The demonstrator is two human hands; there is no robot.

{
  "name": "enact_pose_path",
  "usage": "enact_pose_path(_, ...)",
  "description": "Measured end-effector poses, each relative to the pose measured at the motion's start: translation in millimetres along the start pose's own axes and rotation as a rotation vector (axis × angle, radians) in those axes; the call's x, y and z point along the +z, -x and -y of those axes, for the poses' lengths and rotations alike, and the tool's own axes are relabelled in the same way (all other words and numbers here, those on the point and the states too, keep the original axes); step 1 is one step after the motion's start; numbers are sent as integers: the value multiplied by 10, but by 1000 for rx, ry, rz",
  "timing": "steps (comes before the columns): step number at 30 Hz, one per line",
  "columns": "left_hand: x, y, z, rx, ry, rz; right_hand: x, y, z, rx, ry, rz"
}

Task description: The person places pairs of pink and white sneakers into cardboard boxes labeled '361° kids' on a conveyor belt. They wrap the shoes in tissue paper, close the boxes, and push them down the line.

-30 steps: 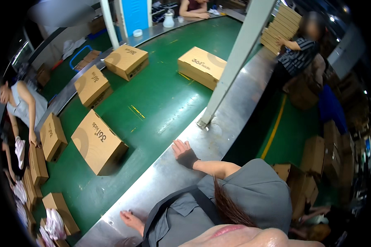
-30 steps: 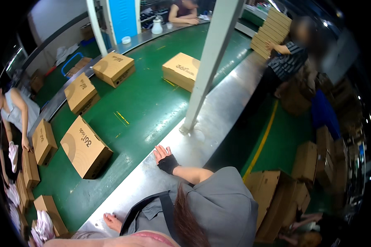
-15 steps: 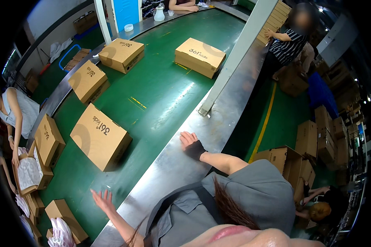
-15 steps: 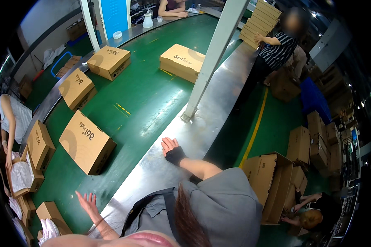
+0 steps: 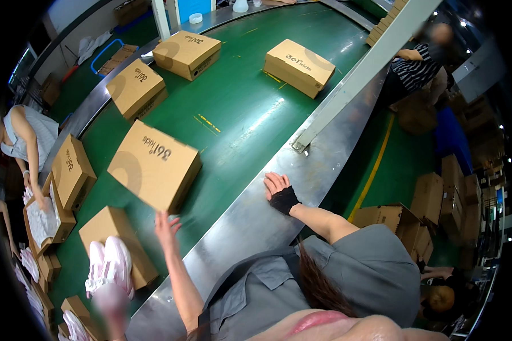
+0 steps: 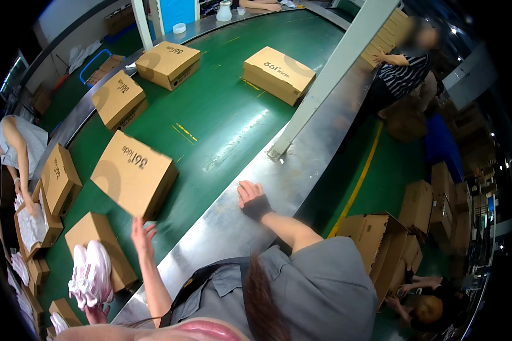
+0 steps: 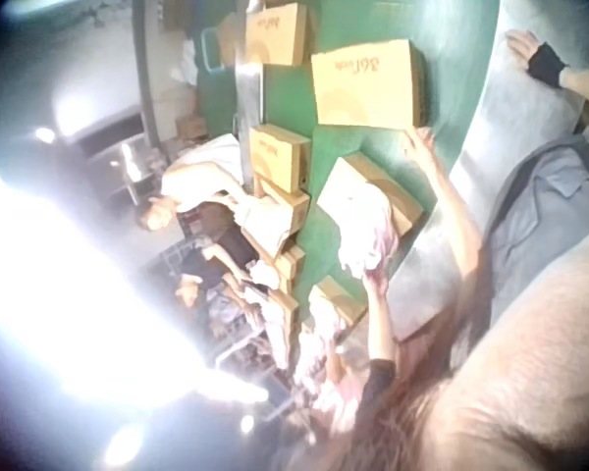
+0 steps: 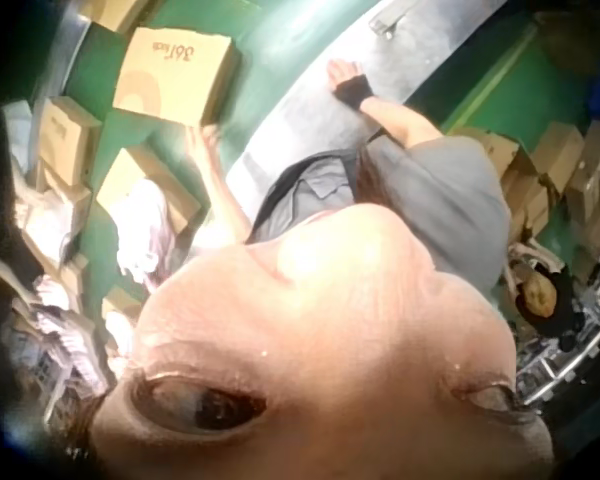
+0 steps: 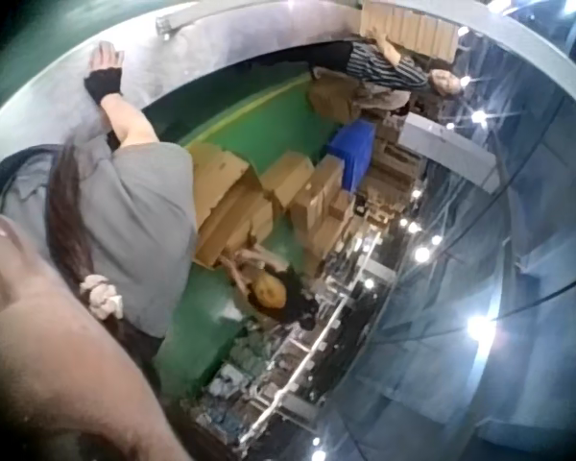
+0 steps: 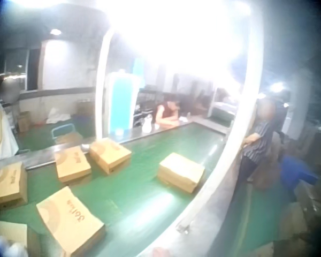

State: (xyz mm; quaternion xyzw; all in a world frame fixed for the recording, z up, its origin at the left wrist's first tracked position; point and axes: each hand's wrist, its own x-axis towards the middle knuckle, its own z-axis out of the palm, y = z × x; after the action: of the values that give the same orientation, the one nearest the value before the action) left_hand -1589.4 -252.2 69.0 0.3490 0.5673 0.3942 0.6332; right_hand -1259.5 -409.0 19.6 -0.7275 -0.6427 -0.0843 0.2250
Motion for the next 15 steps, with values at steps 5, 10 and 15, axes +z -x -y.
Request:
enact_pose_path(5, 795, 383, -14, -65, 44, 422, 24, -33, 4, -19, 33, -38)
enact_pose_path(10, 387, 236, 66, -83, 127, 287, -22, -50, 60, -27, 43, -43)
enact_pose_path(15, -1144, 257, 187, -24, 173, -185, 3, -9, 90, -20, 33, -39)
